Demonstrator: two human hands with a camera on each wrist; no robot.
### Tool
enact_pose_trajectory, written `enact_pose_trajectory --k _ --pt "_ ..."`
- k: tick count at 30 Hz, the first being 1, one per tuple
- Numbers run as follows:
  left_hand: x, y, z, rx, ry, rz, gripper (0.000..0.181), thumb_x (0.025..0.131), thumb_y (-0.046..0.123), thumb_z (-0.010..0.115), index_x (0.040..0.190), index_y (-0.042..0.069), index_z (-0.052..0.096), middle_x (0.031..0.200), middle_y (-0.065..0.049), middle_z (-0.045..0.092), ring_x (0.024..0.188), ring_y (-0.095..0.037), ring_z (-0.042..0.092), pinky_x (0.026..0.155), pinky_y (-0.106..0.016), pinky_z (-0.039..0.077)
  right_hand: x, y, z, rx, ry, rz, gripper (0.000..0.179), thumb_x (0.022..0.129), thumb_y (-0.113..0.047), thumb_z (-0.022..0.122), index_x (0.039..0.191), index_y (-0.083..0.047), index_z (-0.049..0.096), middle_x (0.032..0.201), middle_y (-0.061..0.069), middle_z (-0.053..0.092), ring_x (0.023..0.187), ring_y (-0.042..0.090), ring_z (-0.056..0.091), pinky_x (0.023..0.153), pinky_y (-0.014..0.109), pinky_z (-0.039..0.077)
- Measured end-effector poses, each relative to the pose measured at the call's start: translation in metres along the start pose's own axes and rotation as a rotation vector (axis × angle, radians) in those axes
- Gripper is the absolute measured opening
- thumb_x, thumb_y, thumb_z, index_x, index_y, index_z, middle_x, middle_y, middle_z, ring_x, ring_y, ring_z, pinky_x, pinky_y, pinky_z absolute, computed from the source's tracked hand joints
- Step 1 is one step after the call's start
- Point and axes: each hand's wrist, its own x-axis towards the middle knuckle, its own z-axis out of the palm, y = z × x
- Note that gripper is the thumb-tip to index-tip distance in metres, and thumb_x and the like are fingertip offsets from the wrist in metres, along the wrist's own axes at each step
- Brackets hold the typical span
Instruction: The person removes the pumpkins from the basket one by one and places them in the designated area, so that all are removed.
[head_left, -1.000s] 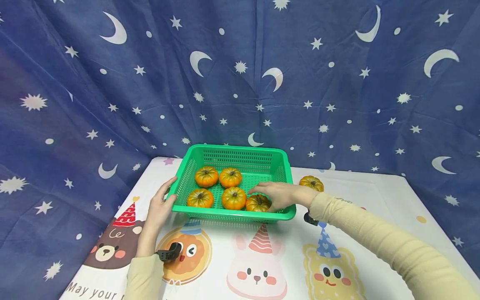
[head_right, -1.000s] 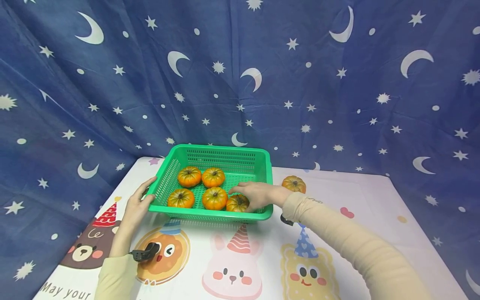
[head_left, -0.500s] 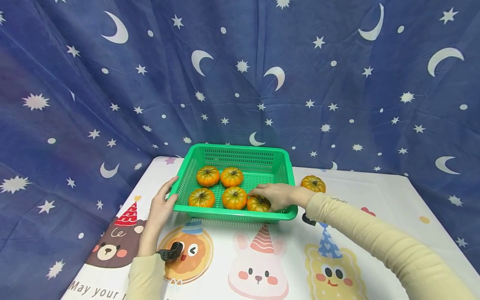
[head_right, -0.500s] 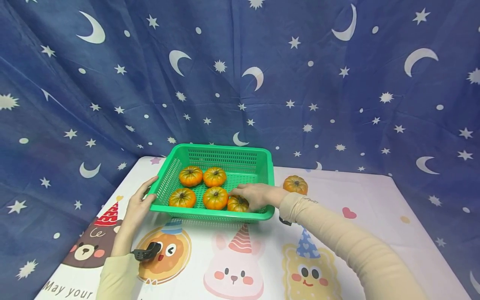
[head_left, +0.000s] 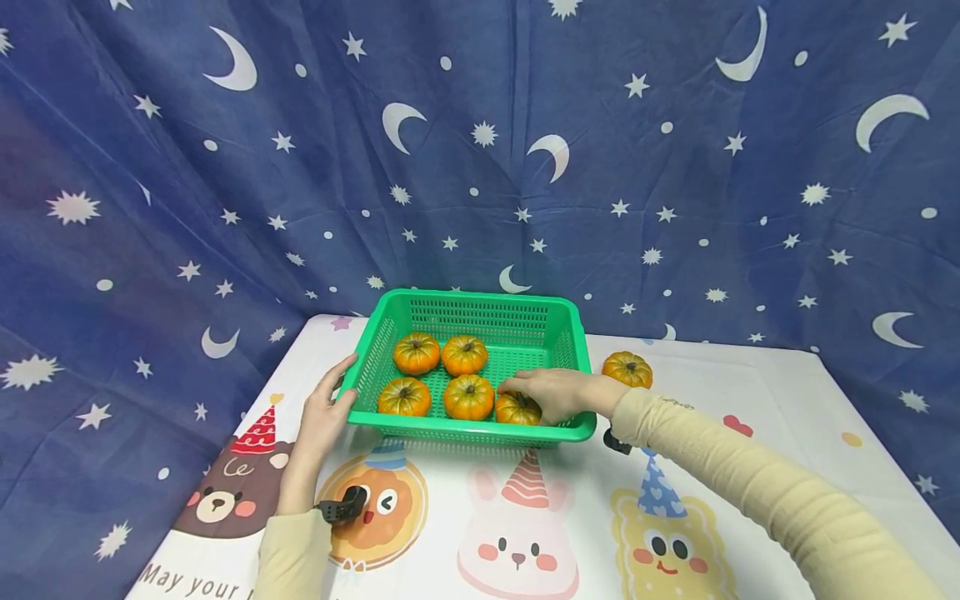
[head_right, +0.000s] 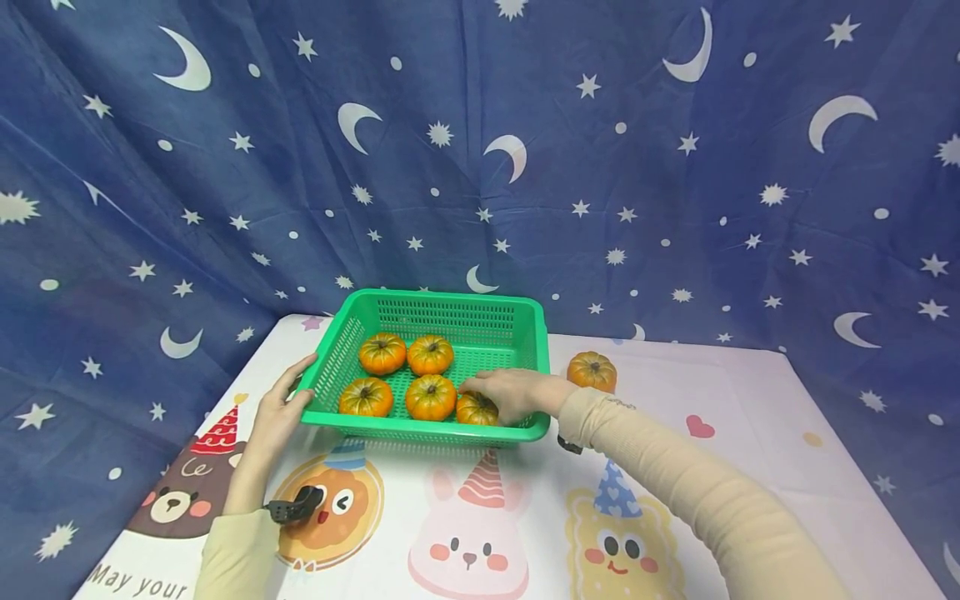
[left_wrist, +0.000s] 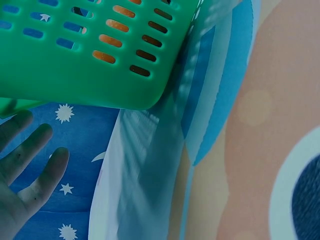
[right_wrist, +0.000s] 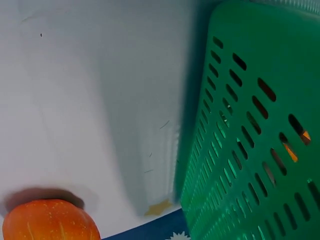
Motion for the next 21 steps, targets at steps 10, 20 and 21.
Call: enact_pose_trajectory --k 10,20,21 --pt "0.0 -0.001 0.001 0.017 0.003 -0.005 0.054 0.094 0.012 0.046 0.147 0.023 0.04 0.147 -0.015 0.044 0.128 -0.029 0.046 0.094 -0.047 0.043 -0.004 0.003 -0.007 0.014 0.066 -0.035 0.075 0.071 -0.025 0.081 0.137 -0.016 0.047 0.125 0.004 0.057 0.114 0.024 0.056 0.099 0.043 0.045" --pt "0.0 0.0 0.0 0.024 0.005 -0.008 0.054 0.094 0.012 0.046 0.147 0.023 0.041 0.147 -0.015 0.044 0.126 -0.029 0.047 0.088 -0.036 0.045 -0.013 0.003 -0.019 0.076 0.106 -0.015 0.079 0.071 -0.026 0.081 0.141 -0.019 0.043 0.131 0.007 0.053 0.121 0.025 0.052 0.102 0.045 0.043" --pt "0.0 0.0 0.0 0.025 0.005 -0.009 0.054 0.094 0.011 0.046 0.147 0.023 0.041 0.146 -0.015 0.045 0.125 -0.029 0.048 0.087 -0.034 0.045 -0.015 0.002 -0.021 0.087 0.118 -0.016 0.079 0.071 -0.025 0.081 0.141 -0.019 0.043 0.132 0.007 0.053 0.123 0.027 0.051 0.102 0.045 0.043"
